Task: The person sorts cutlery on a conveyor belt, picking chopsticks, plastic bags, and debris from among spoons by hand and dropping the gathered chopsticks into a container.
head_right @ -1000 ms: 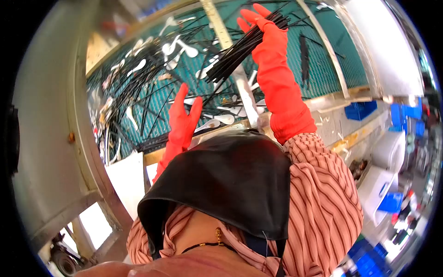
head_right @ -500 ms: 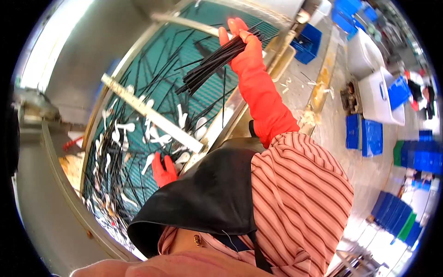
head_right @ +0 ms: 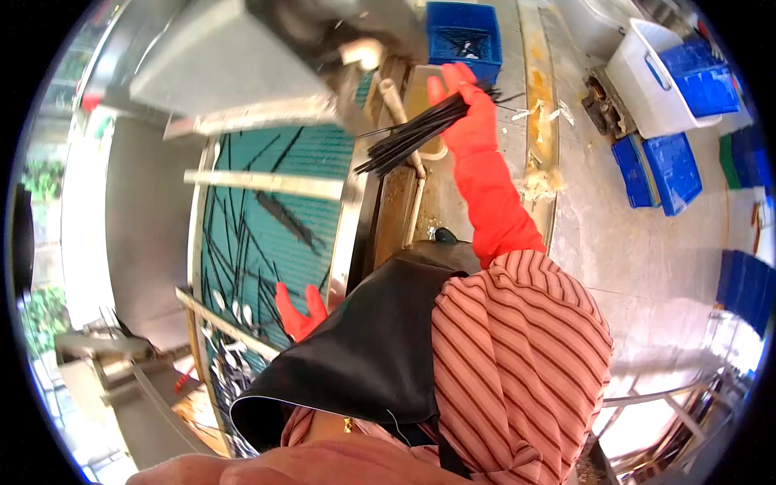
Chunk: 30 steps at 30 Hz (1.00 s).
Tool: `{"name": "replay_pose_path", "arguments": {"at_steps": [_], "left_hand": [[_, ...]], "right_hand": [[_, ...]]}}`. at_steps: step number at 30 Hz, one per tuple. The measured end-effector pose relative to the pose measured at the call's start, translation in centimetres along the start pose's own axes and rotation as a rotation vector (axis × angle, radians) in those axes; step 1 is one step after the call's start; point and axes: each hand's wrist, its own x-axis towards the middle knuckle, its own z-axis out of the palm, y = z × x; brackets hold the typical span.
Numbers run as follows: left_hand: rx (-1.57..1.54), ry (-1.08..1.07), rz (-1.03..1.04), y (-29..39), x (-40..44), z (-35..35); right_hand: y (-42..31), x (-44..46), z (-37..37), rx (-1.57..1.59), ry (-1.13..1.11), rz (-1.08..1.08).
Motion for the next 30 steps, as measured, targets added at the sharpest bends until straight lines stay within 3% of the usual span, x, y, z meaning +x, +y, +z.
{"name": "replay_pose_path", "arguments": {"at_steps": [1, 2, 5, 8, 10, 12, 14, 15, 17, 18, 21, 23, 25, 26, 27, 28, 30], "left_hand": [[0.022, -0.075, -0.045, 1.6, 0.6, 0.7], [0.024, -0.054, 0.095, 1.1, 1.2, 2.3], [-0.113, -0.231, -0.084, 3.6, 1.4, 5.8], [-0.072, -0.684, -0.245, -2.1, 1.1, 10.5], [-0.001, -0.687, -0.124, -2.3, 1.8, 11.5], [0.092, -0.411, 0.090, -0.3, 1.1, 11.7], [-0.132, -0.542, -0.221, 0.2, 1.1, 12.3], [-0.239, -0.604, -0.374, 0.1, 1.4, 12.4], [-0.286, -0.681, -0.464, -0.6, 2.3, 11.9], [-0.236, -0.692, -0.404, -1.0, 2.8, 11.7], [-0.116, -0.704, -0.254, -1.8, 3.3, 12.7], [-0.030, -0.647, -0.174, -1.9, 2.3, 13.1], [0.076, -0.474, -0.081, -1.3, 0.7, 13.3], [0.133, -0.364, -0.024, -0.9, 0.1, 13.4], [0.126, -0.389, -0.027, -0.9, -0.2, 13.4], [0.119, -0.411, -0.031, -1.3, -0.2, 13.3], [0.095, -0.515, -0.028, -2.6, -0.1, 12.6]], "right_hand": [[-2.4, 2.2, -1.0, -0.002, 0.028, -0.069], [-4.8, 4.1, -1.8, -0.030, 0.051, -0.135], [-11.3, 8.7, -2.8, -0.008, 0.072, -0.331], [-15.8, 12.5, -1.6, 0.035, 0.071, -0.542], [-18.2, 15.2, 1.6, 0.001, 0.058, -0.664], [-19.4, 19.7, 5.4, 0.040, -0.037, -0.736], [-19.1, 27.1, 10.5, 0.097, -0.067, -0.772], [-17.5, 32.7, 12.9, 0.042, -0.269, -0.850], [-12.6, 35.3, 19.5, -0.047, -0.166, -0.836], [-10.6, 39.6, 19.3, -0.290, -0.152, -0.800], [-7.9, 35.5, 19.7, -0.371, -0.132, -0.702], [-5.4, 32.2, 17.8, -0.365, -0.138, -0.597], [-2.5, 32.9, 11.1, -0.216, -0.129, -0.474], [-2.6, 30.9, 8.0, -0.898, -0.122, -0.615], [-2.8, 28.6, 5.1, -1.538, -0.037, -0.829], [-2.6, 28.7, -0.5, -1.907, -0.327, -1.549], [-1.8, 24.0, -6.1, -2.213, -0.312, -1.256]]}}
